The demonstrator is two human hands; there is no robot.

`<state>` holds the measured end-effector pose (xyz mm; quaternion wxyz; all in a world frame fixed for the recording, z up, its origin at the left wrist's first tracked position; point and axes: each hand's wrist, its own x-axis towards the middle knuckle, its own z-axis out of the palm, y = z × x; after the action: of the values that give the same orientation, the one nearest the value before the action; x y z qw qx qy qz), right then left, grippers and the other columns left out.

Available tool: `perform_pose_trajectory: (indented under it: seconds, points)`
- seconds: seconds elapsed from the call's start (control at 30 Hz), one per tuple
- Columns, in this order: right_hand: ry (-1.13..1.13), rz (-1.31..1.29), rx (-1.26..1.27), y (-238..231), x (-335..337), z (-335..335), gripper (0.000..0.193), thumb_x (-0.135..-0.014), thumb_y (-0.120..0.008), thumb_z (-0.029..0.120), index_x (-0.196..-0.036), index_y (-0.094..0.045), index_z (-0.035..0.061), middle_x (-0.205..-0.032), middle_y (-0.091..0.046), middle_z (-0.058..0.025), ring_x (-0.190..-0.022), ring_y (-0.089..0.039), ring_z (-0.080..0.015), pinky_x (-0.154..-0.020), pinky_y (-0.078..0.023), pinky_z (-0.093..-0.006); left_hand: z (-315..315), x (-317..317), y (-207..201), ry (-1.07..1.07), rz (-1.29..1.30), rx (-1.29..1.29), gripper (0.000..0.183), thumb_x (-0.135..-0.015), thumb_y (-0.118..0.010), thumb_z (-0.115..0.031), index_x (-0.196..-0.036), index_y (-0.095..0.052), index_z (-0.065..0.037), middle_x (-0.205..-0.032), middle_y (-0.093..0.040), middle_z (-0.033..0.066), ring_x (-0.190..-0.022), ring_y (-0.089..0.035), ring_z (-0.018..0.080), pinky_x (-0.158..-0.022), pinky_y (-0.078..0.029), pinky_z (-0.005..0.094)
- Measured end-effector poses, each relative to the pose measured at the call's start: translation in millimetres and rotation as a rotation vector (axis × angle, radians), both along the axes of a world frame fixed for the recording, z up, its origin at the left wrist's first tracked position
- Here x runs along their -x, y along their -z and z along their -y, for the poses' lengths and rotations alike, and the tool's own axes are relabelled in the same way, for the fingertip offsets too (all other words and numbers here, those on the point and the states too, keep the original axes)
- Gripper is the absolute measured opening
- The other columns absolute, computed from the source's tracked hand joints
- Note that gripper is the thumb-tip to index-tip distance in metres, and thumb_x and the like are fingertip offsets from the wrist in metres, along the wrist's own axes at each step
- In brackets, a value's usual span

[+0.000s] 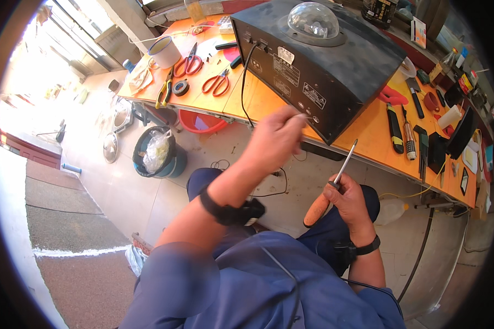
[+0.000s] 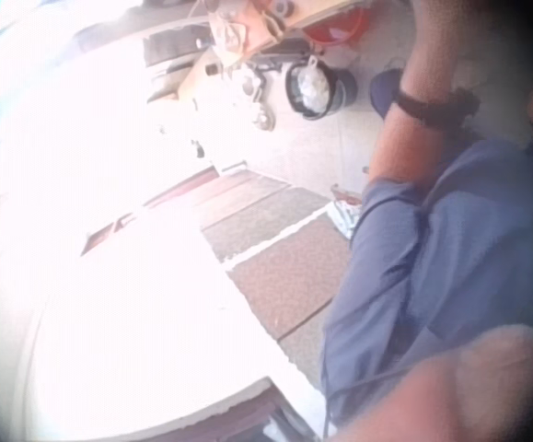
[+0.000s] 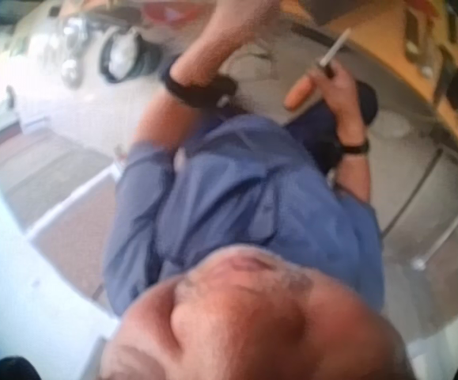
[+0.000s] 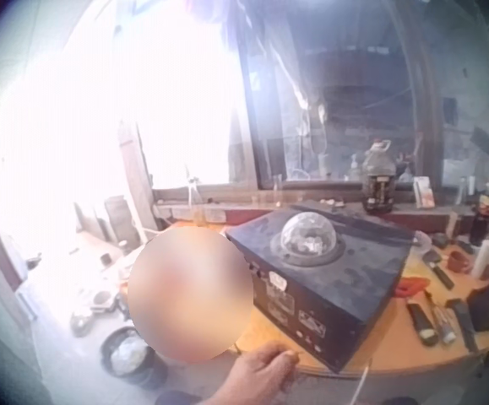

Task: The person uses a screwdriver to remove screws from the back panel of a black electronic device. After removing the screws, they lift off the back cover to reveal the internal circuit board and wiring.

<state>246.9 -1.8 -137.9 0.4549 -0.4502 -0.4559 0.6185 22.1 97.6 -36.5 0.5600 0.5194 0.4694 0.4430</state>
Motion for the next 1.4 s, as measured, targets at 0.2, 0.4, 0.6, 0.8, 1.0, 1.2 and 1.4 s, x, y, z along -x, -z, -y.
perform_pose_trajectory:
  seconds: [0.2,0.4,0.6,0.8,1.0,1.2,1.4]
  points:
    - [-0.203,0.030,0.118,4,10,-15,0.026,-0.089,-0.084,0.017,-0.103,-0.065,0.0047,-0.089,-0.064,0.0038,-0.082,-0.059,-0.0049,-0.074,-0.050,-0.0226,-48,140,41,-0.347,-0.378,0.104,0.022,-0.098,-0.060,-0.017,-0.099,-0.069,0.003,-0.073,-0.065,0.0043,-0.057,-0.058,0.0114,-0.055,-0.048,0.0260]
    - [-0.343,0.094,0.161,6,35,-34,0.027,-0.088,-0.084,0.017,-0.105,-0.067,0.0033,-0.090,-0.066,0.0030,-0.085,-0.060,-0.0057,-0.077,-0.051,-0.0240,-145,211,56,-0.400,-0.887,-0.080,0.036,-0.097,-0.053,-0.028,-0.094,-0.072,0.003,-0.075,-0.071,0.0169,-0.064,-0.071,0.0264,-0.067,-0.055,0.0406]
    - [-0.371,0.131,0.186,-2,52,-46,0.024,-0.090,-0.082,0.016,-0.105,-0.068,0.0044,-0.089,-0.066,0.0031,-0.084,-0.059,-0.0055,-0.078,-0.051,-0.0251,-180,218,62,-0.555,-0.686,-0.170,0.032,-0.103,-0.061,-0.026,-0.112,-0.066,0.005,-0.080,-0.070,0.0085,-0.060,-0.065,0.0118,-0.056,-0.051,0.0274]
    - [-0.395,0.110,0.165,-16,77,-57,0.026,-0.098,-0.072,0.015,-0.121,-0.066,0.0033,-0.101,-0.073,-0.0040,-0.097,-0.069,-0.0118,-0.086,-0.054,-0.0276,-56,190,67,-0.289,-0.331,-0.120,0.025,-0.102,-0.063,-0.021,-0.112,-0.067,0.002,-0.081,-0.067,0.0045,-0.069,-0.060,0.0083,-0.064,-0.051,0.0273]
    - [-0.233,-0.087,0.091,-21,112,-60,0.033,-0.104,-0.061,0.014,-0.135,-0.056,0.0043,-0.116,-0.070,-0.0147,-0.105,-0.071,-0.0219,-0.093,-0.058,-0.0359,69,145,67,0.210,-0.072,0.295,0.051,-0.104,-0.064,-0.030,-0.143,-0.051,0.000,-0.114,-0.068,0.0085,-0.093,-0.068,0.0130,-0.075,-0.054,0.0263]
    - [-0.168,-0.317,0.169,-19,124,-51,0.032,-0.106,-0.059,0.019,-0.135,-0.056,0.0068,-0.124,-0.066,-0.0136,-0.113,-0.068,-0.0248,-0.095,-0.060,-0.0419,101,103,76,0.138,0.050,0.284,0.054,-0.105,-0.062,-0.033,-0.142,-0.045,0.001,-0.112,-0.066,0.0104,-0.089,-0.069,0.0148,-0.070,-0.054,0.0242]
    - [-0.031,-0.384,0.235,-20,108,-50,0.030,-0.108,-0.055,0.027,-0.131,-0.060,0.0077,-0.120,-0.068,-0.0107,-0.112,-0.069,-0.0242,-0.093,-0.061,-0.0437,110,84,77,0.086,-0.258,0.067,0.044,-0.101,-0.067,-0.025,-0.132,-0.050,0.000,-0.100,-0.069,0.0098,-0.078,-0.069,0.0172,-0.067,-0.054,0.0292]
